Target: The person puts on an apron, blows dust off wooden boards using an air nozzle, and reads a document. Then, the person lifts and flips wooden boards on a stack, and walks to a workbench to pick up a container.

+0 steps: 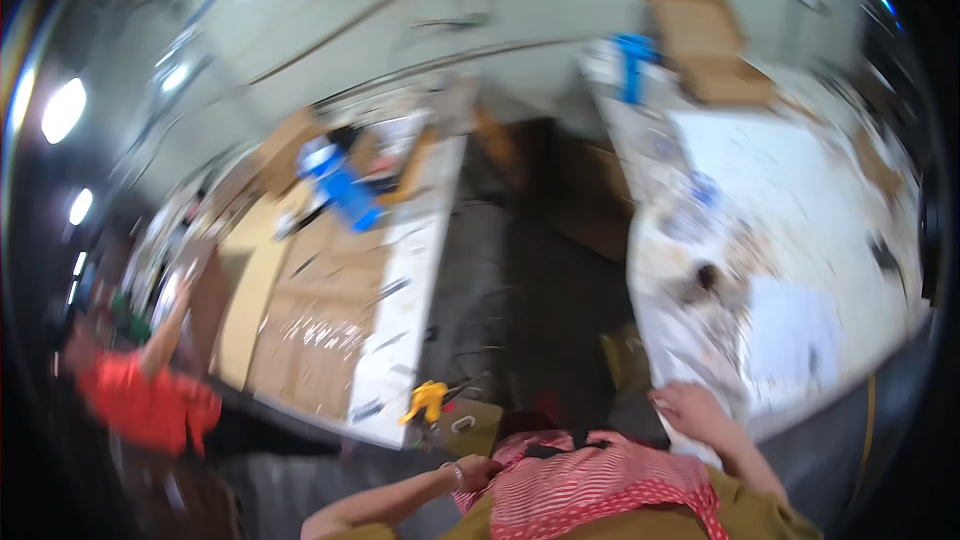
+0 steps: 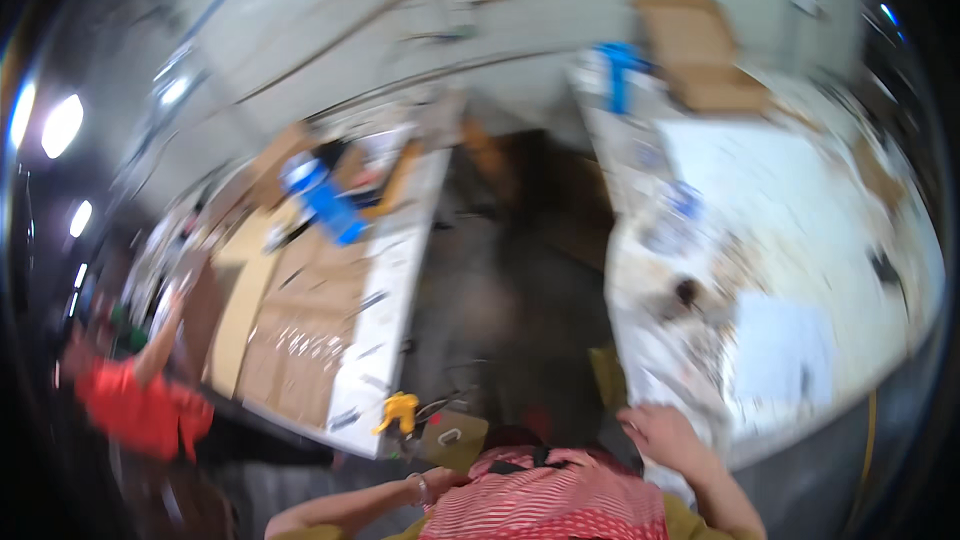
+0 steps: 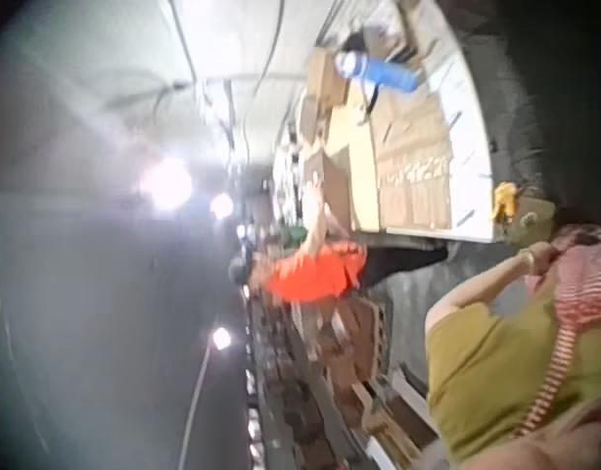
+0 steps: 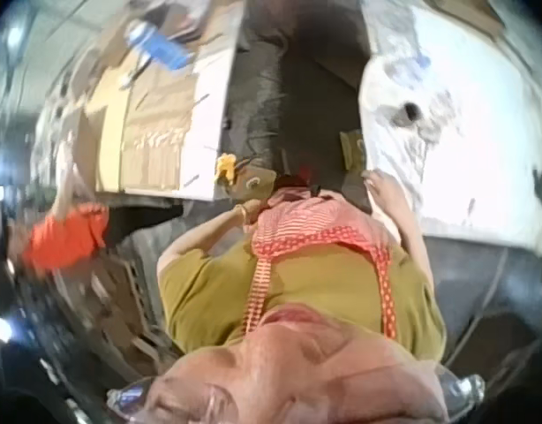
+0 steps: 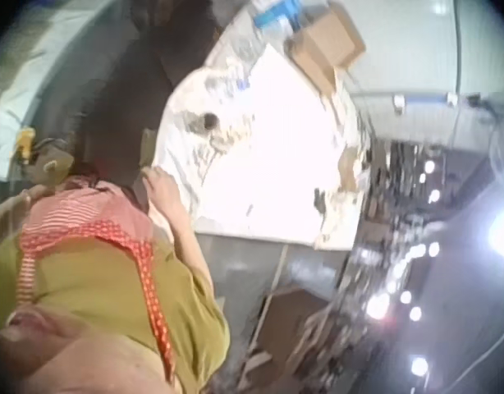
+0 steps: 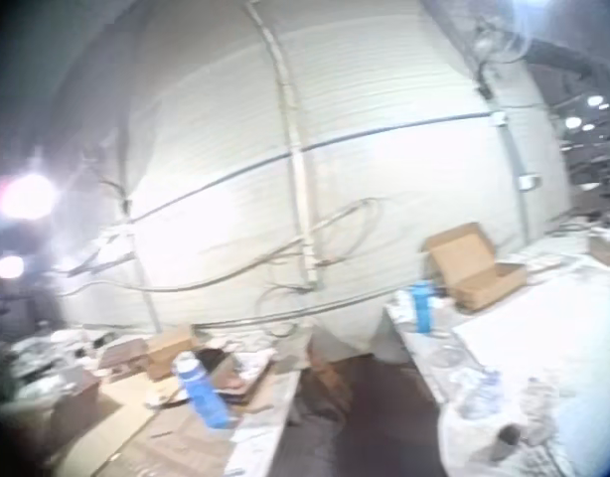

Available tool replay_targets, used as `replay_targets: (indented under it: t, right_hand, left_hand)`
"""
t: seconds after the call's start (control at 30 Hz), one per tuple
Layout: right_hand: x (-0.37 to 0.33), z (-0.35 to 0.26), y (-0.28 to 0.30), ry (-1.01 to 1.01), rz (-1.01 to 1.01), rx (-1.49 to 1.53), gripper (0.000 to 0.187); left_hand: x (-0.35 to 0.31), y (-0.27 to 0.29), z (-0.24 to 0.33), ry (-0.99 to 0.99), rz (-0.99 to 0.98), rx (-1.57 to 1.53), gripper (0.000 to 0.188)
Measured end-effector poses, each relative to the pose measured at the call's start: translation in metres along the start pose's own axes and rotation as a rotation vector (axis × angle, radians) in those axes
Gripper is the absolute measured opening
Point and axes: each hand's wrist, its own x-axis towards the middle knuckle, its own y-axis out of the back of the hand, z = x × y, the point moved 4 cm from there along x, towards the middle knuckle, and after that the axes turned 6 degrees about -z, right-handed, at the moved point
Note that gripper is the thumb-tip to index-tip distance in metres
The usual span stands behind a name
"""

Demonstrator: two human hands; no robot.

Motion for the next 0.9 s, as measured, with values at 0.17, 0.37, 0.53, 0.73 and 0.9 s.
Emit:
replay_targets:
  t: [0.17,0.37,0.53,0.73,0.9]
  right_hand:
    - [-0.062,0.035,0.036,-0.284,0.263,-0.178,0.020]
    - [-0.158,0.071,0.069,-0.774,0.770,0.031,0.021]
    - [-0.242,0.135,0.070,-1.036,1.125,-0.007,0.024]
    - [-0.285,0.199,0.072,-1.361,1.033,0.039,0.038]
    - [-0.277,0.249,0.075,-1.527,1.037,-0.055,0.067]
  left_hand:
    - [0.015,0.039,-0.018,-0.014,-0.126,-0.042,0.027]
    - [0.097,0.158,0.113,-0.203,0.358,-0.089,0.018]
    - [0.232,0.181,0.192,-0.430,0.324,-0.554,0.037]
    - [0.303,0.203,0.244,-0.495,0.459,-0.527,0.044]
    - [0.308,0.226,0.243,-0.491,0.432,-0.211,0.039]
